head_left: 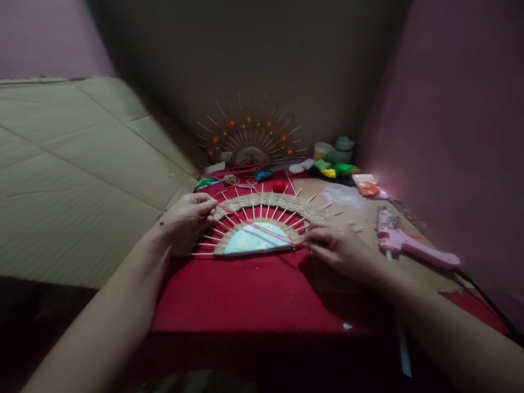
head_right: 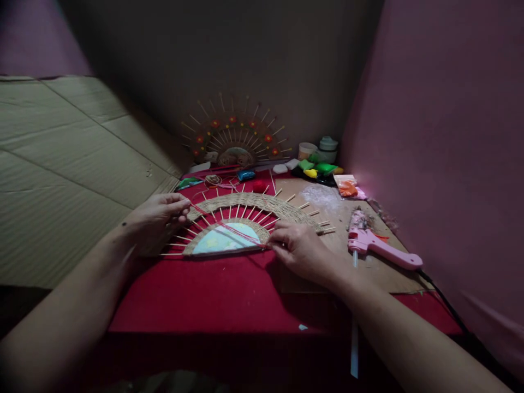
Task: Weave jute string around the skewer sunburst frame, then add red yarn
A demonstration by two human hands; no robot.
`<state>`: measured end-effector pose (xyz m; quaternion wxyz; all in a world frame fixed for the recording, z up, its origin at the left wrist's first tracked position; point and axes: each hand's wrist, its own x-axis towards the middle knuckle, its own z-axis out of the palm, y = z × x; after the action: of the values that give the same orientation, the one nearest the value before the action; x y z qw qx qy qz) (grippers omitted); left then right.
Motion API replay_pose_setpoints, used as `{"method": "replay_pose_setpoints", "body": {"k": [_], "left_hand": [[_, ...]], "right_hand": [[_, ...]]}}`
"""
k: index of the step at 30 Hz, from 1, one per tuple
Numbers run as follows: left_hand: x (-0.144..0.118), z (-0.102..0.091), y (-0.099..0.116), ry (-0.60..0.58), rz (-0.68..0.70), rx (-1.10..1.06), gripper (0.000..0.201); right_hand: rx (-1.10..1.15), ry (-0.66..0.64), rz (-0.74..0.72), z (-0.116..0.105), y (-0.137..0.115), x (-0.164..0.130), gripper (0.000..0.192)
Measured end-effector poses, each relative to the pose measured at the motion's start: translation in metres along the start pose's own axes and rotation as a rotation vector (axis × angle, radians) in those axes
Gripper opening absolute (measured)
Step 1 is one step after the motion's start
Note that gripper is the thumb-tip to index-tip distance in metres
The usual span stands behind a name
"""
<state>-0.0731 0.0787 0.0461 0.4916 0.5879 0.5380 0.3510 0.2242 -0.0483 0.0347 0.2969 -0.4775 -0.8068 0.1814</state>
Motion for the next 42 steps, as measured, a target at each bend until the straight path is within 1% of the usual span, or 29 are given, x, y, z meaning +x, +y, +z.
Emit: {"method": "replay_pose_setpoints", "body": {"k": [2,4,7,11,15,18,21,24,27,30,34,36,40,42], "left_hand": [[0.002,0.005,0.002,-0.002,0.000,-0.053,0.016],[0.005,0.014,0.004,-0.029,-0.007,-0.041,0.016],[0.013,0.031,0.009,-0.097,-0.008,0.022,0.020],[0.025,0.057,0.019,-0.152,-0.002,0.043,0.023],[0.033,0.084,0.027,-0.225,-0.030,0.076,0.025],[0.036,0.102,0.029,-0.271,-0.054,0.100,0.025],[0.035,0.113,0.030,-0.305,-0.075,0.097,0.023],[0.030,0.114,0.033,-0.324,-0.097,0.098,0.024],[0.023,0.111,0.037,-0.349,-0.114,0.122,0.026],[0.016,0.106,0.041,-0.376,-0.114,0.156,0.031],[0.007,0.100,0.043,-0.400,-0.095,0.203,0.029],[0.003,0.098,0.042,-0.458,-0.084,0.249,0.028],[-0.007,0.093,0.041,-0.632,-0.035,0.320,0.023],[-0.011,0.091,0.041,-0.676,-0.034,0.329,0.022]], "right_hand": [[-0.010,0.031,-0.030,0.008,-0.013,-0.008,0.019],[0.000,0.060,-0.050,0.017,-0.026,-0.016,0.019],[-0.011,0.100,-0.110,0.033,-0.046,-0.027,0.020],[-0.085,0.154,-0.190,0.053,-0.068,-0.038,0.021],[-0.143,0.247,-0.232,0.065,-0.080,-0.045,0.023],[-0.126,0.252,-0.224,0.070,-0.085,-0.048,0.023],[-0.113,0.263,-0.245,0.075,-0.090,-0.050,0.025],[-0.147,0.342,-0.289,0.084,-0.094,-0.053,0.027],[-0.177,0.412,-0.284,0.091,-0.097,-0.054,0.028],[-0.228,0.452,-0.314,0.096,-0.100,-0.055,0.030],[-0.343,0.487,-0.408,0.104,-0.104,-0.056,0.034],[-0.381,0.516,-0.430,0.107,-0.106,-0.057,0.032],[-0.394,0.575,-0.426,0.107,-0.115,-0.058,0.031],[-0.392,0.584,-0.423,0.105,-0.122,-0.058,0.031]]}}
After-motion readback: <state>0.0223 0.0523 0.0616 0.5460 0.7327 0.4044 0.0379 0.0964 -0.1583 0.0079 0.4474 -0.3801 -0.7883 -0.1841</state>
